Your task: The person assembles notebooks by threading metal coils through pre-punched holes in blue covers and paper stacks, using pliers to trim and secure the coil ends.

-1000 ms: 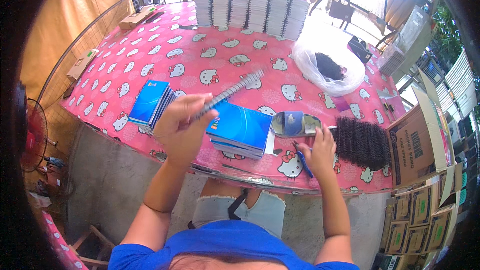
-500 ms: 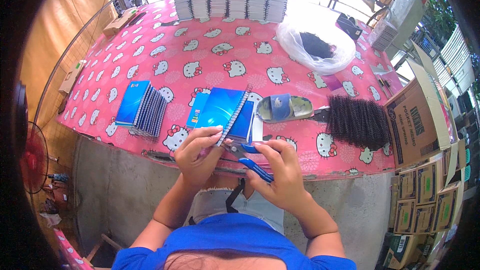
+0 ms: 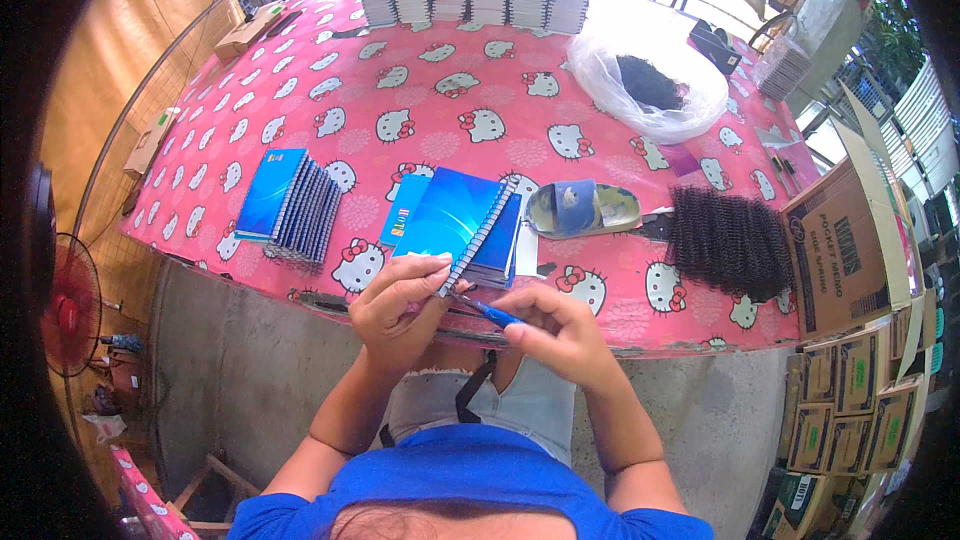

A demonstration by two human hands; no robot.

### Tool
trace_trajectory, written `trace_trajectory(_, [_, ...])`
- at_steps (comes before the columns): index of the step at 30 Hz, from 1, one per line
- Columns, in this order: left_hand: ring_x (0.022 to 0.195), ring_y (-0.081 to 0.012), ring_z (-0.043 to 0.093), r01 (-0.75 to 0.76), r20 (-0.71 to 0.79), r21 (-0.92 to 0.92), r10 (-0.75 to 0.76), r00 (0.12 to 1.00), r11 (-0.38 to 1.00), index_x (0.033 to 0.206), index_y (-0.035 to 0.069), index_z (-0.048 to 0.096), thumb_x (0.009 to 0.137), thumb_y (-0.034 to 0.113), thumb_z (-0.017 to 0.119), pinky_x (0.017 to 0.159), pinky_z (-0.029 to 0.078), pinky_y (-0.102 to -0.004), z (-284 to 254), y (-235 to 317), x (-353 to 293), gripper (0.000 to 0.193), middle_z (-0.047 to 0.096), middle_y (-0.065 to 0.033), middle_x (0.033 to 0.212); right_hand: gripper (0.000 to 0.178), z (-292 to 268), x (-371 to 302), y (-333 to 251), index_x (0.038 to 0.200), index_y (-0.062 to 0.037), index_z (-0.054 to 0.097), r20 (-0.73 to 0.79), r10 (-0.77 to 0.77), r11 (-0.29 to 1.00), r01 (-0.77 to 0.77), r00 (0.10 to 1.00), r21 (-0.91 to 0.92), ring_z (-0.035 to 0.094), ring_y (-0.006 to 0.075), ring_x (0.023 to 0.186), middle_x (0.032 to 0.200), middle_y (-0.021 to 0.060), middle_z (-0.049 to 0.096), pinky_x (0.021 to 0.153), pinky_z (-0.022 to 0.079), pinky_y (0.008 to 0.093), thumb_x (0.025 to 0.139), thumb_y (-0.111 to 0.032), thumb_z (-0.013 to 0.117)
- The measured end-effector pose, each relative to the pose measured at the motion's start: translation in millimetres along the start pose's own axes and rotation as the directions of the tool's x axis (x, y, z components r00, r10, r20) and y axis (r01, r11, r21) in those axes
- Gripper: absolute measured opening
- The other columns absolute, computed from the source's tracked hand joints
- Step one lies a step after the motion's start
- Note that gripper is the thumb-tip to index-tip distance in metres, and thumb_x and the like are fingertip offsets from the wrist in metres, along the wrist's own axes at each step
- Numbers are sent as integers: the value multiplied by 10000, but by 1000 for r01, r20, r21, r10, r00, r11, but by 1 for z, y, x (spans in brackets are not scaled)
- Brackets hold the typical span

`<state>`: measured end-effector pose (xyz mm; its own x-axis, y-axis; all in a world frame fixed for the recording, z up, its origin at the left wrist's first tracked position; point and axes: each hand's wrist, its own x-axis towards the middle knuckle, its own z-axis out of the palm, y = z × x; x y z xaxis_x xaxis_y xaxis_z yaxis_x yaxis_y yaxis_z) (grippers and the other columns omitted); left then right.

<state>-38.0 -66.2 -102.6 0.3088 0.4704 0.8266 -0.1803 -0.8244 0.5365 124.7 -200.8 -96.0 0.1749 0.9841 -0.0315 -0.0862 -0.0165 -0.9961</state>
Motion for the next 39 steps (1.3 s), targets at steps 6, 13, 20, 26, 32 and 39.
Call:
trace_trajectory(6, [837,-243,664,-160,141,134,141,980,978,824,-22,599,731,-89,692,757,531,-370,-25,-7,11,148,671,-166,983,346,14,-3,11,1114,38,592,94,154,915,-178,984,361,622,159,846,985,159,661,712,483,270,871,-206,621])
trace_trajectory(13, [772,-120,589,435,-727,-188,-423,541,881,810,72,511,870,189,682,673,484,-265,-146,-61,60,216,639,-85,894,413,-84,-8,72,1155,-21,586,-404,-553,462,-135,729,-876,592,280,963,1152,152,603,862,443,372,793,-194,681])
trace_trajectory(20, [762,-167,601,648,-652,-53,-518,554,760,991,7,582,867,327,647,686,482,-304,-232,-153,-10,349,623,-75,904,261,-73,-63,77,1026,-26,644,-445,-730,537,33,519,-843,601,300,898,1006,148,643,790,462,385,794,-138,693])
trace_trajectory(26, [881,-214,573,663,-610,-96,-571,550,742,1089,35,572,913,406,500,766,457,-371,-231,-180,-20,416,609,-87,950,160,-79,-145,234,985,-24,663,-838,-239,872,-271,491,-408,615,234,798,883,117,652,736,484,334,839,-54,604])
trace_trajectory(32, [823,-374,594,753,-754,640,-67,654,155,997,-85,587,972,329,352,799,448,-498,-328,-193,-76,476,634,-250,977,422,-87,-102,368,1219,-45,584,-849,132,939,-340,512,-59,605,302,1061,1182,193,599,905,475,354,798,-40,590])
trace_trajectory(39, [839,-368,593,827,-727,505,-394,562,249,1008,-86,586,966,326,364,807,449,-488,-308,-168,-124,471,631,-249,993,529,-94,-63,421,1179,26,596,-789,251,962,-235,561,139,596,254,1050,1114,193,628,910,461,327,703,138,391])
